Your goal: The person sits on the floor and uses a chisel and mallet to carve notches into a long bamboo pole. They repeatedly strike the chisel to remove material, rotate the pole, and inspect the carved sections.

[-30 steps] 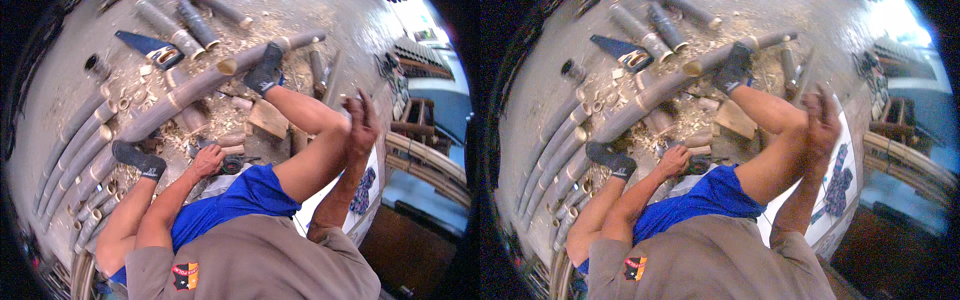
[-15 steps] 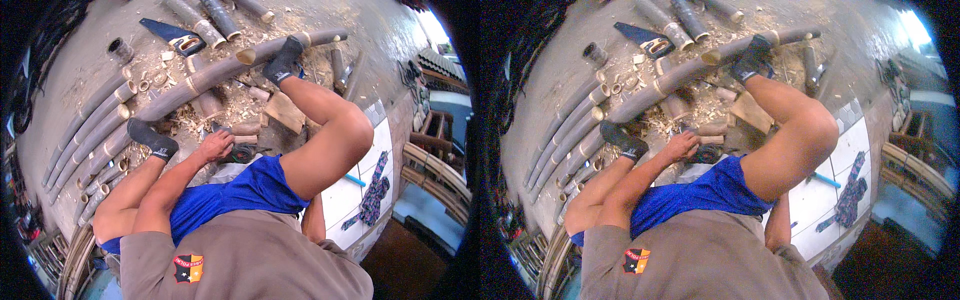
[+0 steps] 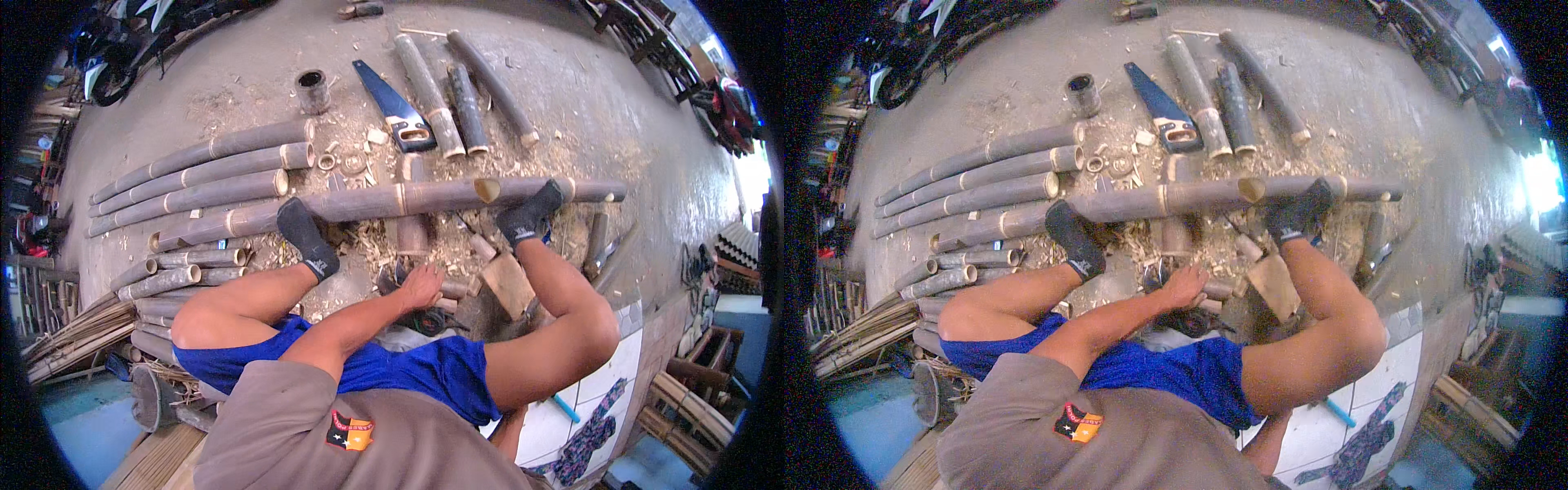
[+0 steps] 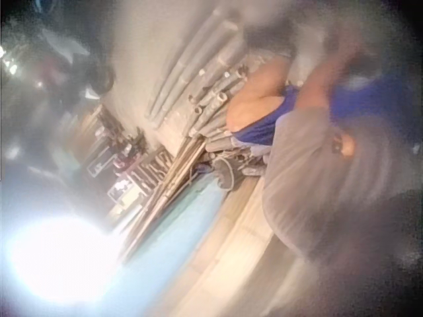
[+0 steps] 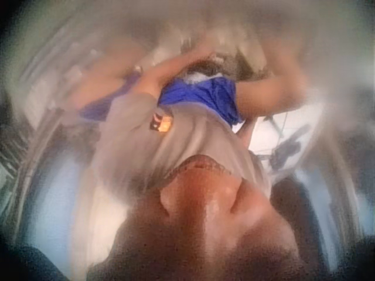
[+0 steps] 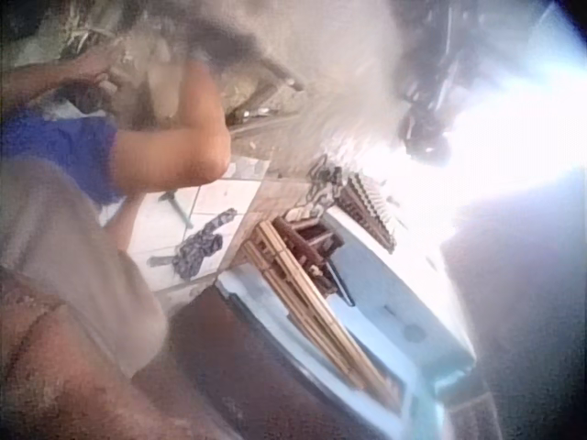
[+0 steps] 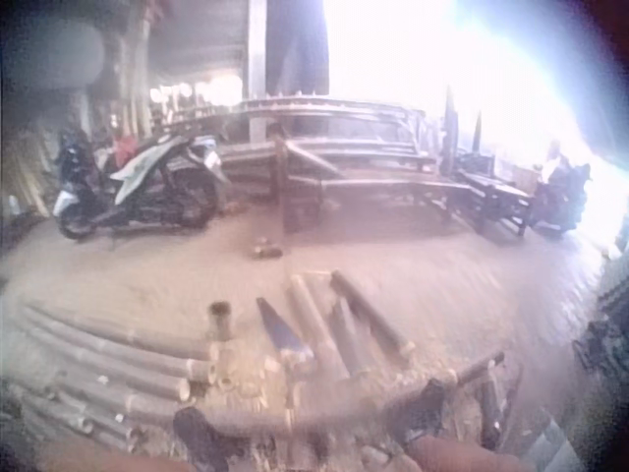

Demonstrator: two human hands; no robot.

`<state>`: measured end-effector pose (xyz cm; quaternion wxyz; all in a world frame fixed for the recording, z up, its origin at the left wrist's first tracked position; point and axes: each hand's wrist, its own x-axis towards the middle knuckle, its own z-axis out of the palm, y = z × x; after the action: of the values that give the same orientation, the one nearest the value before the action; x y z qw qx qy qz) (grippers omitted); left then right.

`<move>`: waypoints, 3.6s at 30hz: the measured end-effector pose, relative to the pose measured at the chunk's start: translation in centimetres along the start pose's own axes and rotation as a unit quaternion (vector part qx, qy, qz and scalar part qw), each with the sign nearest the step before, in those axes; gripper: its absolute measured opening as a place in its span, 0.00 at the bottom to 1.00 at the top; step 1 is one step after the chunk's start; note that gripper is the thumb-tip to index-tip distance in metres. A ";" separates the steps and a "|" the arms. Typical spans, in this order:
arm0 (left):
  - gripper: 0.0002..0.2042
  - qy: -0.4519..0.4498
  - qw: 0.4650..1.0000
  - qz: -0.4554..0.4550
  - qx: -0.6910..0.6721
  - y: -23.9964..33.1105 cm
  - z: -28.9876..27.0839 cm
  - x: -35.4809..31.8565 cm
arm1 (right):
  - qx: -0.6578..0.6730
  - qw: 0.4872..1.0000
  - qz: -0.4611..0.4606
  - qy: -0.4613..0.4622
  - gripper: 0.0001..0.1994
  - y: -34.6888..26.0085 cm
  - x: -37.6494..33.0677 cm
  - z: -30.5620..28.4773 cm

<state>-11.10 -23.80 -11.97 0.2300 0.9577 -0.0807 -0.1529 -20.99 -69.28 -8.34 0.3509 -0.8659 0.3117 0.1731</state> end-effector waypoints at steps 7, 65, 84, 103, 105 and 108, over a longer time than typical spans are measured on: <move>0.23 0.107 0.988 0.076 -0.085 0.2 1.2 -1.0 | 0.207 0.966 -0.143 0.060 0.21 -10.4 0.2 -7.3; 0.28 0.559 0.754 -0.162 -0.305 -10.3 -29.6 10.1 | 0.560 0.799 -0.119 -0.182 0.34 -35.7 -4.0 -8.0; 0.26 0.412 0.878 -0.011 -0.241 1.4 -16.4 13.2 | 0.319 0.904 -0.253 -0.130 0.35 -37.8 -10.4 -0.7; 0.26 0.397 0.875 -0.027 -0.276 0.0 -16.2 13.4 | 0.276 0.902 -0.274 -0.187 0.36 -38.7 -8.8 0.0; 0.26 0.414 0.866 -0.035 -0.278 -0.1 -16.0 13.7 | 0.303 0.895 -0.310 -0.105 0.37 -39.5 -9.9 0.3; 0.26 0.405 0.866 -0.055 -0.289 -0.4 -16.2 14.2 | 0.300 0.881 -0.358 -0.076 0.39 -40.4 -9.7 0.7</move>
<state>7.62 -19.91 -2.06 0.4999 0.8292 0.1201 0.2192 -1.61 -42.11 16.36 0.6548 -0.7557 -0.0099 -0.0013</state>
